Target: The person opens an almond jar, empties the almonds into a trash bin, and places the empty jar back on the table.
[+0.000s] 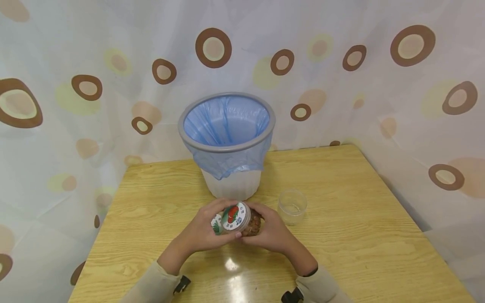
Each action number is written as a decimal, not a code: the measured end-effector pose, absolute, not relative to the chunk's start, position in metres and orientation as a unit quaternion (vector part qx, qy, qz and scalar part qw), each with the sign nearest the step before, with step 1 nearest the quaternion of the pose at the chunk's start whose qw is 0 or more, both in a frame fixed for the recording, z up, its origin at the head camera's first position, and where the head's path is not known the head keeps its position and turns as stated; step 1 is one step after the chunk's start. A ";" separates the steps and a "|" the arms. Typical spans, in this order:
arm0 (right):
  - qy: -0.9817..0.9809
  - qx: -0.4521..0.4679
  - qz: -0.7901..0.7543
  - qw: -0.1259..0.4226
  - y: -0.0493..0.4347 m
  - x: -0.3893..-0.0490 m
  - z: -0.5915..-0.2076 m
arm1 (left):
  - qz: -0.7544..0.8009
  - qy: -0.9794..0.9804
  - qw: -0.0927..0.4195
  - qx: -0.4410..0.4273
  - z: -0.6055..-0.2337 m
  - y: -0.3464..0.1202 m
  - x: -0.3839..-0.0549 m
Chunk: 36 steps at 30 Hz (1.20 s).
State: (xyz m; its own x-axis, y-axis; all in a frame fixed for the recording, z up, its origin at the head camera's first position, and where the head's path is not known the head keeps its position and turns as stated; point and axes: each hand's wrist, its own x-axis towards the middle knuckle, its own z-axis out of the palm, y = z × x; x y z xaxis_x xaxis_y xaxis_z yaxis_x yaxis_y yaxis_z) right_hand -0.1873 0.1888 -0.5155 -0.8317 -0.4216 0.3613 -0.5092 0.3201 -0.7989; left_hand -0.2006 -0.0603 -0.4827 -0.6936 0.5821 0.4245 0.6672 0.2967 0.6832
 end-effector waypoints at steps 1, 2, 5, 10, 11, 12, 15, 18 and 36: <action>-0.811 0.288 0.508 0.044 0.188 -0.188 -0.516 | -0.445 -0.806 0.049 -0.388 -0.482 -0.061 -0.200; -0.810 0.290 0.508 0.044 0.188 -0.188 -0.515 | -0.442 -0.807 0.051 -0.389 -0.482 -0.061 -0.200; -0.809 0.293 0.507 0.043 0.187 -0.189 -0.515 | -0.441 -0.806 0.049 -0.392 -0.480 -0.063 -0.200; -0.810 0.291 0.507 0.038 0.186 -0.189 -0.512 | -0.447 -0.797 0.045 -0.403 -0.478 -0.064 -0.201; -0.811 0.290 0.507 0.037 0.185 -0.189 -0.512 | -0.447 -0.796 0.047 -0.405 -0.478 -0.064 -0.201; -0.810 0.290 0.508 0.036 0.185 -0.189 -0.512 | -0.447 -0.795 0.048 -0.407 -0.478 -0.064 -0.201; -0.810 0.288 0.509 0.032 0.185 -0.188 -0.512 | -0.447 -0.792 0.053 -0.412 -0.478 -0.064 -0.201; -0.811 0.286 0.510 0.028 0.184 -0.187 -0.512 | -0.451 -0.789 0.052 -0.414 -0.479 -0.065 -0.202; -0.808 0.291 0.512 0.025 0.188 -0.185 -0.512 | -0.452 -0.806 0.029 -0.381 -0.482 -0.066 -0.203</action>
